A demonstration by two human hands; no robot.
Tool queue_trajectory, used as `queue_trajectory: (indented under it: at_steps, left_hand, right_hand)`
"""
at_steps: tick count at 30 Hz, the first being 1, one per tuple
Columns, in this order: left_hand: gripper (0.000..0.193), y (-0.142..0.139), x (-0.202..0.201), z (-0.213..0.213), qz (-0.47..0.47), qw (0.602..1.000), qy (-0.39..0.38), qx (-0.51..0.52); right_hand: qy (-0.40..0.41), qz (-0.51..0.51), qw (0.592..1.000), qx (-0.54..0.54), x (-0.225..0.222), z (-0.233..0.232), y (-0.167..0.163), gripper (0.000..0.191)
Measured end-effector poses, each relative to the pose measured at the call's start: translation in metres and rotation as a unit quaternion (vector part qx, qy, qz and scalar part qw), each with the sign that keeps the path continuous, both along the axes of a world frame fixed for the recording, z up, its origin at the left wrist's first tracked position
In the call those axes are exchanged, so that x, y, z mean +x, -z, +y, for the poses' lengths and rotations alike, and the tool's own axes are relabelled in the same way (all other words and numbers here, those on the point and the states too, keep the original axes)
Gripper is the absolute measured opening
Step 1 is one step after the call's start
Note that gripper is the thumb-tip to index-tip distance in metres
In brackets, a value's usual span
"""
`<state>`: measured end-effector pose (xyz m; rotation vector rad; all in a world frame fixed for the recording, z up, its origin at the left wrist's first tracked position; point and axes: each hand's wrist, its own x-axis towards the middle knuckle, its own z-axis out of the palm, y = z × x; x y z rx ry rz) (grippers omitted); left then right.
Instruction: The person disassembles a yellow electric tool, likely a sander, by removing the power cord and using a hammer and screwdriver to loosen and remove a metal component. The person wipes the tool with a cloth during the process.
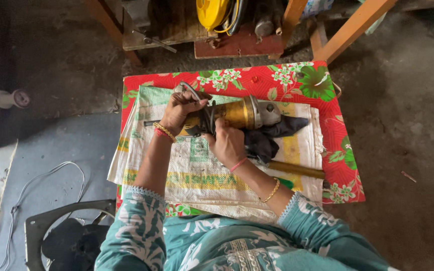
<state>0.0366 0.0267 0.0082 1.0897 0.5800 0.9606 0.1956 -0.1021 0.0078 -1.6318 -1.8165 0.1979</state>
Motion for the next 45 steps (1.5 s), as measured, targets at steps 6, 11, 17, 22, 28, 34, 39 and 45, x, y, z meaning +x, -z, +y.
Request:
queue_trajectory:
  at_steps: [6,11,17,22,28,34,39,45]
  left_hand:
    - [0.019,-0.028,0.010,-0.013,0.199,0.978,-0.019,0.064]
    - [0.039,-0.031,-0.001,-0.015,0.236,0.969,0.017,0.069]
    - [0.063,-0.012,-0.042,0.017,0.321,0.918,0.155,0.173]
    - [0.069,0.001,-0.073,0.016,0.353,0.920,0.130,0.111]
    - [0.097,-0.005,-0.042,0.003,0.614,0.736,0.145,0.244]
    - [0.100,-0.015,-0.028,-0.011,0.686,0.660,0.100,0.289]
    - [0.116,-0.019,-0.031,-0.013,0.641,0.649,0.051,0.407]
    - [0.098,-0.002,-0.038,-0.040,0.596,0.608,-0.038,0.523]
  right_hand:
    - [-0.023,0.024,0.999,-0.027,0.011,0.003,0.005,0.043]
    - [-0.100,0.070,0.992,-0.022,0.027,0.003,0.002,0.039]
    - [-0.141,0.130,0.981,-0.004,0.039,-0.004,-0.005,0.032]
    - [-0.125,0.156,0.980,0.015,0.033,-0.007,-0.003,0.028]
    - [-0.139,0.124,0.982,-0.001,0.036,-0.002,-0.004,0.030]
    - [-0.131,0.137,0.980,-0.059,0.036,-0.002,-0.012,0.030]
    - [-0.135,0.120,0.983,0.028,0.033,-0.009,-0.015,0.030]
    - [-0.101,0.117,0.988,-0.001,0.027,-0.016,-0.013,0.029]
